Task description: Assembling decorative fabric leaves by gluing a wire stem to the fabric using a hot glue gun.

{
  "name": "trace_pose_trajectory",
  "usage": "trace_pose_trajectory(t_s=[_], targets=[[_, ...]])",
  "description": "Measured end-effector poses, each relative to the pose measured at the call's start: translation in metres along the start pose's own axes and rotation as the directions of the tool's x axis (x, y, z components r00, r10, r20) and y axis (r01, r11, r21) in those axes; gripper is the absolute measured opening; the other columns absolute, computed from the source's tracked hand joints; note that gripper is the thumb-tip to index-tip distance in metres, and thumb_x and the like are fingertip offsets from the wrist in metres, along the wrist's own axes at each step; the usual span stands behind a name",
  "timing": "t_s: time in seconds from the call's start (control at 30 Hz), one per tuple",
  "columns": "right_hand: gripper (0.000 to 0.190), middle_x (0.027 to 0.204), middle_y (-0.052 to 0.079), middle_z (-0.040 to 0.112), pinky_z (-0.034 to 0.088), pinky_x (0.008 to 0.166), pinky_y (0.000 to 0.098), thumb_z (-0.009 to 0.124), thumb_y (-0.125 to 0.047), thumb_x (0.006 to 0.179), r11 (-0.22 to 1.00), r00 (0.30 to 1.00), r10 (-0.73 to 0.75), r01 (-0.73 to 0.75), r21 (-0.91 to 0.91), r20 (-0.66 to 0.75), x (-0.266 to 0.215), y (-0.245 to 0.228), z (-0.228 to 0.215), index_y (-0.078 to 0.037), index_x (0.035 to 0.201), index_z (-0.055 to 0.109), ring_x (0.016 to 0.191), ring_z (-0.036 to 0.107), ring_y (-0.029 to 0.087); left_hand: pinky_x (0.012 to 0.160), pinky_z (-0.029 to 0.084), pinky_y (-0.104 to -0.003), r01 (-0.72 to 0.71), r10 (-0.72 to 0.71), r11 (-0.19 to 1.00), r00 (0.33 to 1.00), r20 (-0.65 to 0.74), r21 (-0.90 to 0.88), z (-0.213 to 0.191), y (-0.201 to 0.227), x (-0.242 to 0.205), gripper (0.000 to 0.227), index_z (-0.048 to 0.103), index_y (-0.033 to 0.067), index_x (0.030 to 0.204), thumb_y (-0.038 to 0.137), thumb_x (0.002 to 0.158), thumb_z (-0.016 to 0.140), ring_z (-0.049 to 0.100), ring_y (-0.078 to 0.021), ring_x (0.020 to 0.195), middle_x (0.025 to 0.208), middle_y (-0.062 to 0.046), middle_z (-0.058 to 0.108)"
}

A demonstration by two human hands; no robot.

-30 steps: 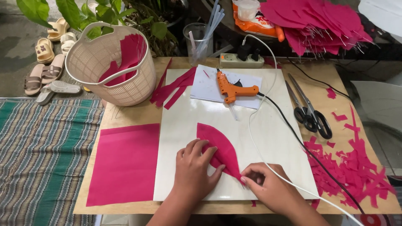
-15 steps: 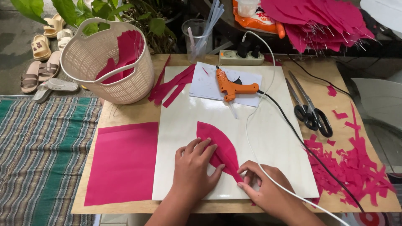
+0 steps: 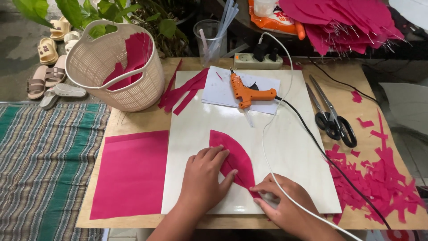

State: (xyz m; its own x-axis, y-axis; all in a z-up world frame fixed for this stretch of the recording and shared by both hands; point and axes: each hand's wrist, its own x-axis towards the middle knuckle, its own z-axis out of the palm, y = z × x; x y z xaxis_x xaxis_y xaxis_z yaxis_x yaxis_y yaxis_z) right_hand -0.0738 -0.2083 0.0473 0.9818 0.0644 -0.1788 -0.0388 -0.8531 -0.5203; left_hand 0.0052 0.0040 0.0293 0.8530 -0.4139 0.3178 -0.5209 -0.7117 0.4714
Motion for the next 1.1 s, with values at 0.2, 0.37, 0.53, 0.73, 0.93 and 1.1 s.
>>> trace_pose_trajectory(t_s=[0.2, 0.37, 0.53, 0.73, 0.93, 1.1], targets=[[0.016, 0.087, -0.013, 0.073, 0.055, 0.066, 0.0237, 0.079, -0.031, 0.079, 0.999, 0.999, 0.023, -0.022, -0.024, 0.038, 0.001, 0.004, 0.002, -0.029, 0.095, 0.083, 0.070, 0.069, 0.006, 0.088, 0.055, -0.039, 0.042, -0.043, 0.999, 0.998, 0.054, 0.013, -0.005, -0.012, 0.017, 0.053, 0.067, -0.0006, 0.125, 0.024, 0.080, 0.079, 0.068, -0.0289, 0.109, 0.130, -0.015, 0.068], [0.017, 0.089, -0.013, 0.075, 0.058, 0.066, 0.0221, 0.080, -0.034, 0.080, 0.999, 0.999, 0.009, -0.007, -0.040, 0.046, 0.005, 0.008, 0.003, -0.030, 0.096, 0.083, 0.072, 0.070, 0.005, 0.084, 0.058, -0.037, 0.070, -0.072, 0.997, 0.994, 0.082, 0.028, -0.002, -0.016, 0.026, 0.042, 0.071, -0.0016, 0.119, 0.021, 0.083, 0.075, 0.068, -0.0257, 0.105, 0.123, -0.012, 0.071], [0.017, 0.089, -0.015, 0.072, 0.058, 0.069, 0.0207, 0.077, -0.040, 0.083, 0.995, 0.991, 0.062, -0.052, -0.084, 0.122, 0.006, 0.007, 0.001, -0.033, 0.098, 0.082, 0.074, 0.071, 0.002, 0.077, 0.060, -0.036, -0.011, -0.001, 0.995, 0.994, 0.113, 0.102, 0.003, -0.020, 0.028, 0.032, 0.072, -0.0038, 0.108, 0.017, 0.083, 0.074, 0.067, -0.0282, 0.102, 0.118, -0.016, 0.070], [0.015, 0.086, -0.012, 0.072, 0.056, 0.064, 0.0246, 0.078, -0.038, 0.081, 0.999, 0.998, -0.035, 0.036, -0.016, 0.056, 0.004, 0.016, 0.006, -0.030, 0.092, 0.084, 0.072, 0.070, 0.006, 0.086, 0.052, -0.036, -0.188, 0.162, 0.945, 0.980, 0.115, 0.268, 0.004, -0.026, 0.034, 0.028, 0.073, 0.0005, 0.096, 0.025, 0.083, 0.076, 0.062, -0.0258, 0.101, 0.109, -0.015, 0.071], [0.015, 0.085, -0.011, 0.072, 0.056, 0.063, 0.0246, 0.080, -0.036, 0.078, 0.998, 0.997, -0.062, 0.063, -0.019, 0.047, 0.005, 0.024, 0.012, -0.028, 0.092, 0.083, 0.071, 0.070, 0.007, 0.085, 0.054, -0.036, -0.116, 0.082, 0.954, 0.988, 0.134, 0.275, 0.006, -0.021, 0.034, 0.041, 0.074, -0.0022, 0.101, 0.035, 0.086, 0.078, 0.068, -0.0259, 0.099, 0.106, -0.015, 0.075], [0.013, 0.082, -0.007, 0.074, 0.057, 0.058, 0.0248, 0.082, -0.031, 0.075, 0.991, 0.991, -0.126, 0.127, 0.042, -0.038, 0.004, 0.030, 0.019, -0.023, 0.085, 0.084, 0.065, 0.070, 0.008, 0.089, 0.051, -0.036, -0.125, 0.095, 0.939, 0.990, 0.107, 0.322, 0.004, -0.015, 0.031, 0.054, 0.074, -0.0035, 0.099, 0.047, 0.080, 0.081, 0.067, -0.0256, 0.099, 0.110, -0.015, 0.074]])
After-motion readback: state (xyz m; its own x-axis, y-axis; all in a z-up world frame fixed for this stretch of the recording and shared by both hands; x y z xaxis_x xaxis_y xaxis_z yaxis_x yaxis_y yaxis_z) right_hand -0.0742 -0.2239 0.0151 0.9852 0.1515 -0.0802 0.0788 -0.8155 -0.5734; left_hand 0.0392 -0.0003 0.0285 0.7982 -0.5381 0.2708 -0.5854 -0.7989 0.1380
